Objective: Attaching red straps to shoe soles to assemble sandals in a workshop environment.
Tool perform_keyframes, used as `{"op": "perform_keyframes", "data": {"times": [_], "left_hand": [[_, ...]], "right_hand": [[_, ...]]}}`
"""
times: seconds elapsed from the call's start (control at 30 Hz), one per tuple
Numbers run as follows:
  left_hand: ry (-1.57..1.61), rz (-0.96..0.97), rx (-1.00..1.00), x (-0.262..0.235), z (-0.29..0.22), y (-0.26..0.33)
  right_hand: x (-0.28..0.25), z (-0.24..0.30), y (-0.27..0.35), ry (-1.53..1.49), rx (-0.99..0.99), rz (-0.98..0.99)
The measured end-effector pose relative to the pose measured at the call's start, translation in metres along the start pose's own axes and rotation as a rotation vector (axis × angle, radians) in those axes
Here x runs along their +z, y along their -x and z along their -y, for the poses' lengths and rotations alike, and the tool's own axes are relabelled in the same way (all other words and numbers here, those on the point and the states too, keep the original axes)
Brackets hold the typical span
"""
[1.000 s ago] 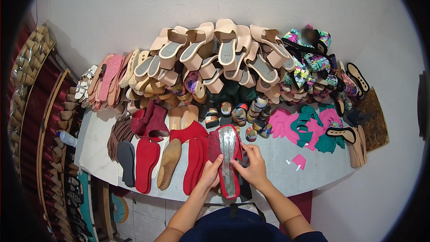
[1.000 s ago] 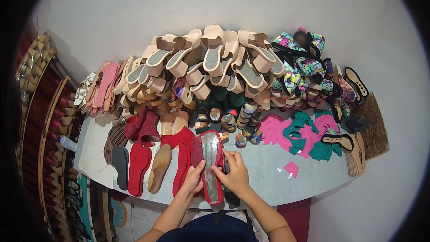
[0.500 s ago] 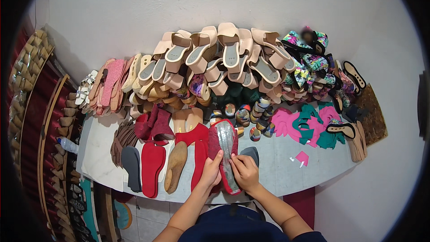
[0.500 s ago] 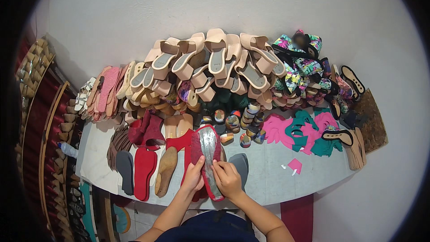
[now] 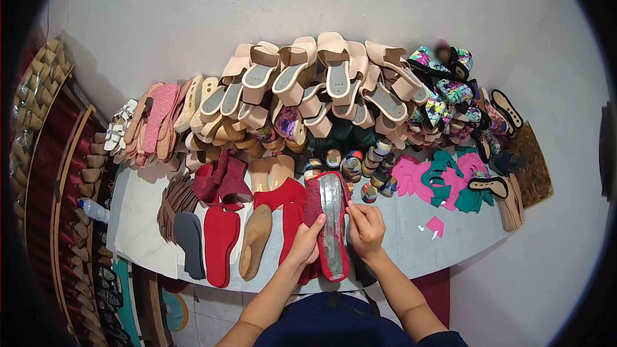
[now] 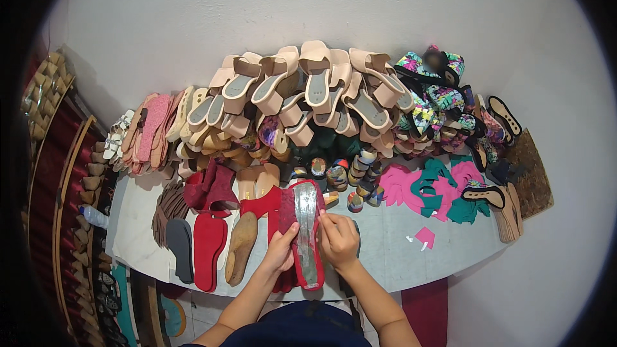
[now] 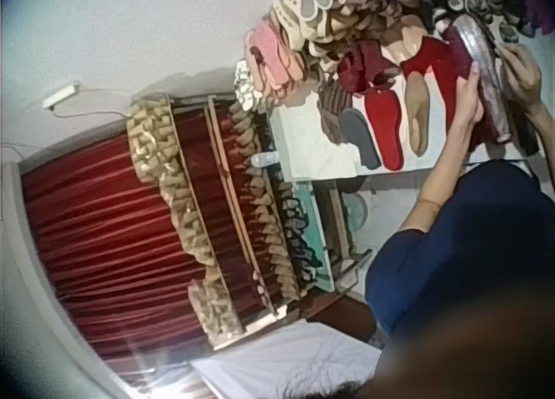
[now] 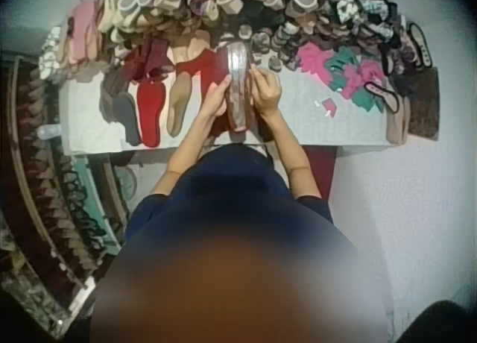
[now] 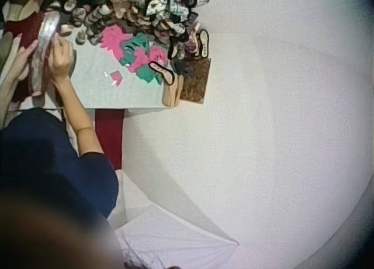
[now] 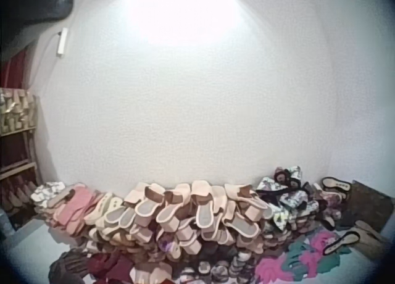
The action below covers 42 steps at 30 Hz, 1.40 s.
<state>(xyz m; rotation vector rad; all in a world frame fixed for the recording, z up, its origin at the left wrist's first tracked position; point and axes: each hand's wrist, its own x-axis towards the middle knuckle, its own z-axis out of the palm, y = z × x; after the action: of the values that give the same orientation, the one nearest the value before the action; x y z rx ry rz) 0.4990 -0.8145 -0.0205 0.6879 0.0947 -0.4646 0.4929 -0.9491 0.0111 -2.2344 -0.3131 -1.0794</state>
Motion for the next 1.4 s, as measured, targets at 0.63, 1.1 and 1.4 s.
{"op": "perform_keyframes", "data": {"times": [0.63,1.1,1.4], "left_hand": [[0.001,0.012,0.036,-0.005,-0.013,-0.01],[-0.006,0.073,-0.016,-0.007,-0.022,-0.013],[-0.073,0.099,-0.009,-0.005,-0.019,-0.009]], "right_hand": [[0.005,0.01,0.005,-0.112,-0.048,0.295],[0.003,-0.007,-0.004,-0.058,-0.268,0.321],[0.002,-0.004,-0.005,-0.08,-0.212,0.338]]}}
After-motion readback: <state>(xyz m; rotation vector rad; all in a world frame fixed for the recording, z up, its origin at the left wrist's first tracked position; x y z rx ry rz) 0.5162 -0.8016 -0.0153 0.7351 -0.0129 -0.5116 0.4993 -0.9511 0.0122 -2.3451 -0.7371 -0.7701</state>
